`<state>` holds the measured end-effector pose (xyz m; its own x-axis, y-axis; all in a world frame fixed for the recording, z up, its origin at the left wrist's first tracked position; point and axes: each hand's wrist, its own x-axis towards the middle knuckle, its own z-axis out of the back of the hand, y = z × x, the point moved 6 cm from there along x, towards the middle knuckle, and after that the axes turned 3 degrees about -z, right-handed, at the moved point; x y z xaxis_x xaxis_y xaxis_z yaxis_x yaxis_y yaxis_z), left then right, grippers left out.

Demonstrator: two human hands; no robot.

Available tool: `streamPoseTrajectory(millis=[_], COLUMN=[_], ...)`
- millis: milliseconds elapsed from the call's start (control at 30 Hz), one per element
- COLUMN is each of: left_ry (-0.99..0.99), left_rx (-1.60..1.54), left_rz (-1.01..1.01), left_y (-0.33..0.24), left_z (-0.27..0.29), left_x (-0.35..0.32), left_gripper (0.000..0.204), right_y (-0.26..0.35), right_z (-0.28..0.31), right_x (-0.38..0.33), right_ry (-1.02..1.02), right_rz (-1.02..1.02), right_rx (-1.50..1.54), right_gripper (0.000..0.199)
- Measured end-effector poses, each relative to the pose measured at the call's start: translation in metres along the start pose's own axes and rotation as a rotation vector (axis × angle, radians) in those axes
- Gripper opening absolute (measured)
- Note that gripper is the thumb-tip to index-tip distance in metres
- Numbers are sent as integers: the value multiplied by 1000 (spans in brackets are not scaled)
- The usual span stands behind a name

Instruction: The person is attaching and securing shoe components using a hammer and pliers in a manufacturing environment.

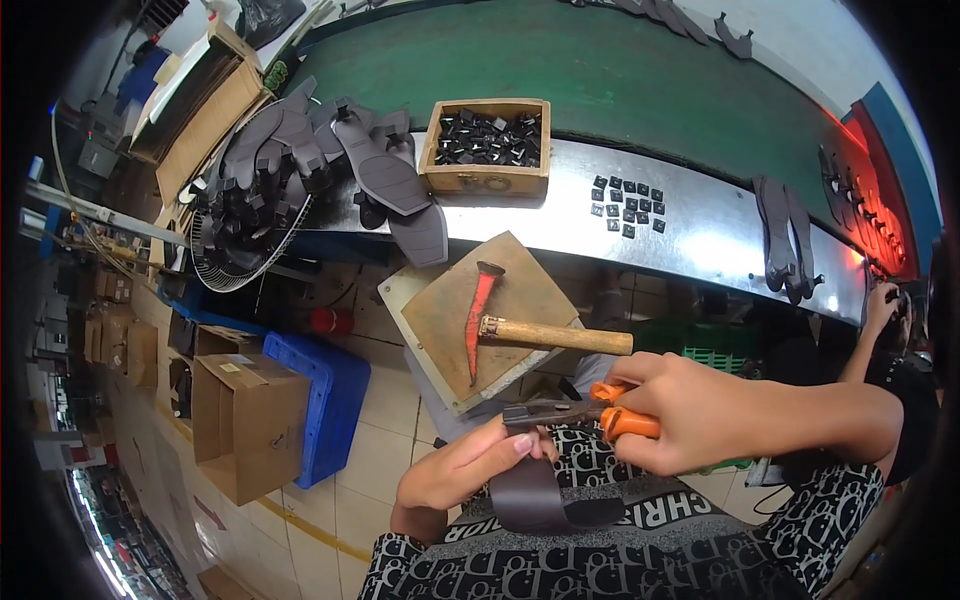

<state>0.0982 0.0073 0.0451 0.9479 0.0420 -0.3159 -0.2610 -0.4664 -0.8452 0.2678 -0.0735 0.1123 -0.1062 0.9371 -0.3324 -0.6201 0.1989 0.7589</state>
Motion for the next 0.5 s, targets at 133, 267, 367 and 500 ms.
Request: streamPoseTrajectory(millis=[133,267,367,500], left_ry=[17,-118,-58,-13], left_rx=[-35,-51,-34,-34], left_rz=[-16,-44,-72,-100], left_y=[-9,-6,-6,-13], left_z=[-3,7,10,8], left_x=[3,-4,2,1], left_gripper=[31,30,29,28], right_y=[-19,-86,-161,-269], right_z=[18,68,104,114], right_x=[-5,-13,-44,-75], right_ry=[87,-424,-865,-923], right_rz=[55,-191,-316,-652], right_rx=[266,310,-237,-464], right_gripper=[26,23,28,31])
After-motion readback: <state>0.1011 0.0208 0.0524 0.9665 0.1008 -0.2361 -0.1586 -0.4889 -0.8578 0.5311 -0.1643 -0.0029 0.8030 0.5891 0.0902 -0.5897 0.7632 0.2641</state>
